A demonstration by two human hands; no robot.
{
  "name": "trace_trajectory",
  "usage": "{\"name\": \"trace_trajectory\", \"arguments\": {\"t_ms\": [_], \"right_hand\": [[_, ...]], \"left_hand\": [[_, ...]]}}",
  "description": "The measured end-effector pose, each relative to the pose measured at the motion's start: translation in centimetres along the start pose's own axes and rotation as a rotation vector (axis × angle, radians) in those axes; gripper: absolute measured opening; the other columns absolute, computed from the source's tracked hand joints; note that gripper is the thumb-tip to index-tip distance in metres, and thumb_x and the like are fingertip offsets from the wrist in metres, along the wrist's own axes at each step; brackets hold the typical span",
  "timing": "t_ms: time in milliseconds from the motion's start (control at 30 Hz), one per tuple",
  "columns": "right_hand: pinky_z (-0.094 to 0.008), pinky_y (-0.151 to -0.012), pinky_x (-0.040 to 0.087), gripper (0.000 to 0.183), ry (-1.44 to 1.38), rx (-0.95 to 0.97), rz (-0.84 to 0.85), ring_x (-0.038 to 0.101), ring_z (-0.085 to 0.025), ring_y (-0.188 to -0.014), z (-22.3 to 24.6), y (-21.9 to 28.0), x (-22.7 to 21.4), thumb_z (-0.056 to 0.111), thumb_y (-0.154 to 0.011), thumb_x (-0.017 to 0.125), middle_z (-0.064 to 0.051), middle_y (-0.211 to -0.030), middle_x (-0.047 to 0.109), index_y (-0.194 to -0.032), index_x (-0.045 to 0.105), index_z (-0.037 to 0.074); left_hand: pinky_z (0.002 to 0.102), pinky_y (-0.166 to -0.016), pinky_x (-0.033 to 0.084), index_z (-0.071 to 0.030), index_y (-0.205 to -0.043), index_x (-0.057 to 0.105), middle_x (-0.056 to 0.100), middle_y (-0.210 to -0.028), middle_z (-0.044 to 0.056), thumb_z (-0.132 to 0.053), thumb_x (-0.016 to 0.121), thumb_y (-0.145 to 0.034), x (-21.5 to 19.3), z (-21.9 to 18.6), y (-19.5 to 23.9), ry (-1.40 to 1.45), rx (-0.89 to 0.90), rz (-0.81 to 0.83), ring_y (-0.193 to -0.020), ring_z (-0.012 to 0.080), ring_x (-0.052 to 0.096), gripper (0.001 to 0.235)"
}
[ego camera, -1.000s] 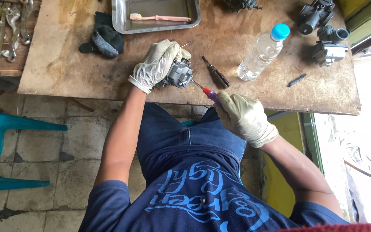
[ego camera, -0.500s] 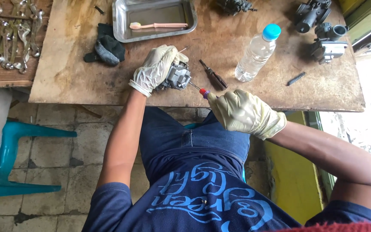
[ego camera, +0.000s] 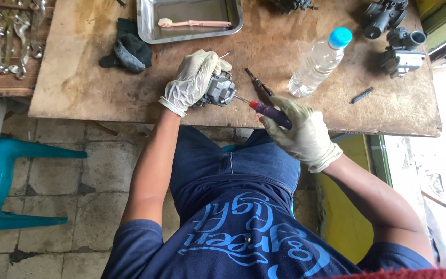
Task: The person is reassembling a motorcycle carburetor using a screwdriver on a wooden workbench.
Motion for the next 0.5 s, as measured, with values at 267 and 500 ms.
{"name": "trace_trajectory", "arguments": {"t_ms": [267,500], "right_hand": [[-0.030,-0.049,0.038,0.030,0.010,-0.018,0.176,0.041,-0.009,-0.053,1.0,-0.7,-1.3,0.018,-0.104,0.066,0.002,-0.076,0.058,-0.133,0.073,0.013],[-0.024,-0.038,0.031,0.007,0.902,-0.845,-0.071,0.033,-0.004,-0.050,1.5,0.1,-0.2,0.011,-0.109,0.072,0.008,-0.064,0.033,-0.104,0.067,0.008]], "left_hand": [[0.035,-0.076,0.046,-0.009,-0.103,0.080,0.072,-0.091,0.005,-0.034,0.033,-0.109,-0.1,0.6,0.3,0.002,0.135,0.040,-0.081,0.0194,0.058,0.054],[0.039,-0.074,0.045,-0.009,-0.101,0.079,0.073,-0.091,0.010,-0.034,0.031,-0.109,0.3,1.4,0.3,-0.027,0.156,0.014,-0.082,0.0236,0.059,0.055]]}}
Point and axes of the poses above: each hand's wrist, its own y-axis away from the middle knuckle, its own x-axis out of the palm, z = x × y, the point moved 4 cm from there along -y, towards the middle knuckle
